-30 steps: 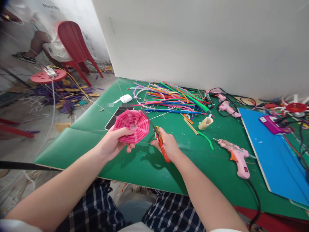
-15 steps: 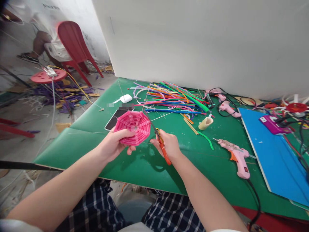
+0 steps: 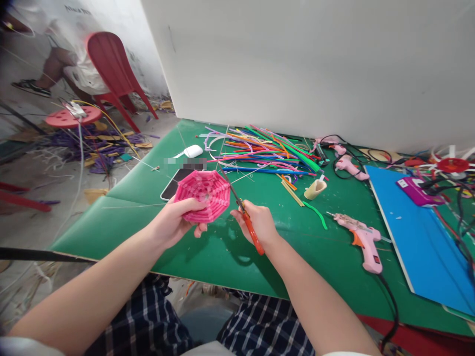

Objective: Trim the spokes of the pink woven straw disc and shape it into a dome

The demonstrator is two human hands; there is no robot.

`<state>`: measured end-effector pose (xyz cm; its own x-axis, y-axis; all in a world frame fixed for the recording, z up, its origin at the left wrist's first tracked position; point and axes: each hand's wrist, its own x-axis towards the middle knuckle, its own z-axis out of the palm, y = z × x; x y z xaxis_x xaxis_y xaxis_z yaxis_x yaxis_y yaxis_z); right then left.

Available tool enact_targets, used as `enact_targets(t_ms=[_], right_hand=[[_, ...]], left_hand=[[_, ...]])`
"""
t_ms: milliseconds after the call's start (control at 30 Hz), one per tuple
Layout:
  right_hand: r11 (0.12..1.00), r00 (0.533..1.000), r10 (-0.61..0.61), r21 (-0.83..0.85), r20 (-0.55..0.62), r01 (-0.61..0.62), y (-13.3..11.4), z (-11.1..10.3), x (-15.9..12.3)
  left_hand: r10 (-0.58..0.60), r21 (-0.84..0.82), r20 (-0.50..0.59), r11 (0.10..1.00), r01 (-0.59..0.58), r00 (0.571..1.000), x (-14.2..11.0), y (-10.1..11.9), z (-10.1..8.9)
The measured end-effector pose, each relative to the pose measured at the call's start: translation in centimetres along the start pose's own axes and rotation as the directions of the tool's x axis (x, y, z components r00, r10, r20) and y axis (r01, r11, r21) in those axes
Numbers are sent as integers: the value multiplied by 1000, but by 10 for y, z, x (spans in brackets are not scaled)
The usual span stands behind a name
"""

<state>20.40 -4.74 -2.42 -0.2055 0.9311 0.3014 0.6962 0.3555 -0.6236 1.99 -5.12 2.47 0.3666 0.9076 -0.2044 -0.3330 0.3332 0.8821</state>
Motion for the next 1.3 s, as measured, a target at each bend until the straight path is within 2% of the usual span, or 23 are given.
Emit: enact_targets(t_ms=[200, 333, 467, 733, 1067, 1300], right_hand=[[991, 997, -67, -117, -41, 62, 7, 2, 0], [986, 995, -89, -143, -37, 83, 9, 3, -1], [980, 993, -111, -171, -33, 104, 9, 1, 0], [978, 993, -114, -179, -10, 111, 9, -1, -1], [984, 995, -98, -148, 14, 99, 7, -2, -2], [993, 993, -53, -114, -106, 41, 7, -3, -2]], left_hand=[[-31, -3, -14, 1000, 31, 999, 1, 2, -4], [-45, 3, 2, 999, 45, 999, 3, 4, -5], [-83, -9, -35, 997, 82, 996, 2, 8, -4], [-163, 7, -39, 987, 163, 986, 0, 16, -5], [-164, -30, -24, 986, 163, 986, 1, 16, -4], [-161, -38, -25, 986, 160, 987, 2, 16, -5]])
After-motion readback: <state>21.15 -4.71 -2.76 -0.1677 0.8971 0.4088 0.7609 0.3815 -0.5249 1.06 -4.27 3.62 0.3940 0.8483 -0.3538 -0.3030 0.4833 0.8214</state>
